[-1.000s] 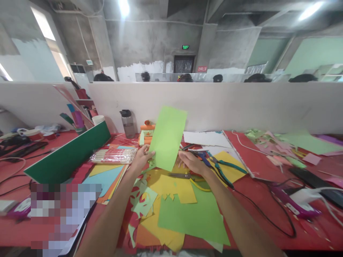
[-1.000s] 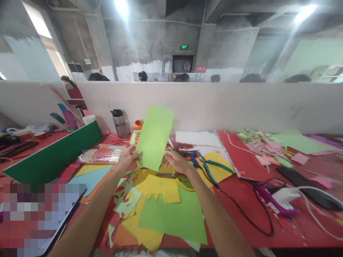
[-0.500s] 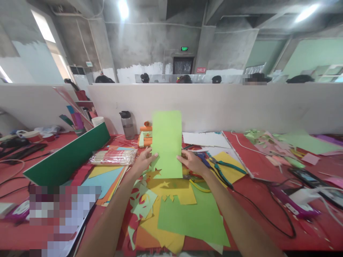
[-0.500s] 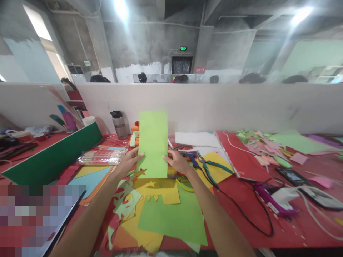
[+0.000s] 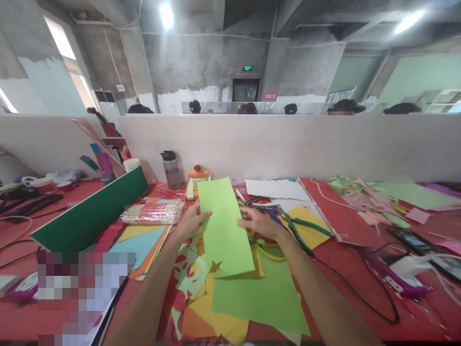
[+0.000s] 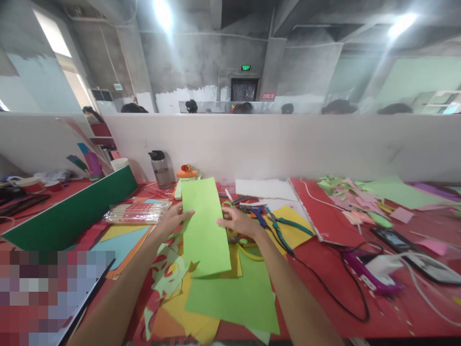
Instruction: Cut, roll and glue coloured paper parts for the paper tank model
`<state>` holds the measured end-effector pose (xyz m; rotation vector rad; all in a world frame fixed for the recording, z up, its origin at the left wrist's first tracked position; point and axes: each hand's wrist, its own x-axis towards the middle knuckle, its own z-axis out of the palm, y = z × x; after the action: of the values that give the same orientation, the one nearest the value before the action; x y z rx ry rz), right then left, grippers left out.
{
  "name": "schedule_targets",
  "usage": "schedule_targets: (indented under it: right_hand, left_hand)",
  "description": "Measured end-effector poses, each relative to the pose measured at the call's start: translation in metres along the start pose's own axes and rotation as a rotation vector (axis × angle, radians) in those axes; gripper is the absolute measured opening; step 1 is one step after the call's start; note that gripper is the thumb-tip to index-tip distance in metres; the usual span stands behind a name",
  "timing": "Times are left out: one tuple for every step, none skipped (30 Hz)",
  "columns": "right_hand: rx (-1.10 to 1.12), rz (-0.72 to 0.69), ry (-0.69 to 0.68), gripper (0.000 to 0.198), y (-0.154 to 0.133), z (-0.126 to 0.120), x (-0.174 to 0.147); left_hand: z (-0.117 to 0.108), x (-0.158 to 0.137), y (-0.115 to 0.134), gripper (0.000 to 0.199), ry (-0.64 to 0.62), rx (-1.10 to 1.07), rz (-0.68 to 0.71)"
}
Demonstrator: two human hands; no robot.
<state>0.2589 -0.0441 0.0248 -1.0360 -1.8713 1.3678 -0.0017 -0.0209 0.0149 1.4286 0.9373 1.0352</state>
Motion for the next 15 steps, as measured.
schedule_targets:
  right_hand:
    - [-0.020, 0.016, 0.084, 0.045, 0.004, -0.002, 0.003]
    - [-0.044, 0.045, 0.170, 0.048, 0.008, -0.003, 0.006]
    - [-0.062, 0.071, 0.240, 0.050, 0.013, -0.005, 0.009]
    - [-0.080, 0.087, 0.288, 0.052, 0.018, -0.007, 0.011]
    - [-0.104, 0.091, 0.312, 0.051, 0.023, -0.008, 0.014]
    - [-0.132, 0.087, 0.316, 0.049, 0.026, -0.009, 0.015]
    - [-0.164, 0.079, 0.305, 0.046, 0.029, -0.009, 0.016]
    - [-0.195, 0.072, 0.289, 0.043, 0.031, -0.008, 0.017]
    - [-0.221, 0.069, 0.272, 0.041, 0.032, -0.007, 0.017]
    - [-0.238, 0.071, 0.256, 0.041, 0.032, -0.005, 0.018]
    - [-0.246, 0.075, 0.243, 0.042, 0.032, -0.003, 0.018]
    - [-0.249, 0.080, 0.232, 0.043, 0.031, -0.001, 0.018]
    - [-0.254, 0.084, 0.224, 0.044, 0.030, 0.002, 0.019]
    - [-0.262, 0.085, 0.225, 0.044, 0.029, 0.004, 0.019]
    - [-0.272, 0.083, 0.237, 0.044, 0.029, 0.005, 0.020]
  left_hand:
    - [0.000, -0.001, 0.000, 0.047, -0.034, 0.056, -0.038]
    - [-0.001, -0.002, 0.001, 0.043, -0.064, 0.116, -0.069]
    - [0.000, -0.004, 0.003, 0.039, -0.091, 0.174, -0.092]
    - [0.000, -0.005, 0.004, 0.035, -0.111, 0.226, -0.104]
    - [0.000, -0.006, 0.005, 0.033, -0.115, 0.269, -0.106]
    - [0.000, -0.006, 0.006, 0.032, -0.104, 0.301, -0.102]
    - [0.000, -0.006, 0.005, 0.032, -0.078, 0.324, -0.095]
    - [-0.001, -0.005, 0.004, 0.032, -0.041, 0.342, -0.088]
    - [-0.003, -0.004, 0.002, 0.033, 0.002, 0.355, -0.082]
    - [-0.005, -0.002, 0.000, 0.034, 0.040, 0.367, -0.079]
    - [-0.007, 0.000, -0.003, 0.035, 0.064, 0.380, -0.076]
    - [-0.009, 0.003, -0.007, 0.036, 0.079, 0.399, -0.068]
    - [-0.011, 0.005, -0.010, 0.037, 0.093, 0.432, -0.052]
    - [-0.013, 0.006, -0.013, 0.038, 0.106, 0.475, -0.033]
    - [-0.015, 0.008, -0.016, 0.038, 0.117, 0.518, -0.019]
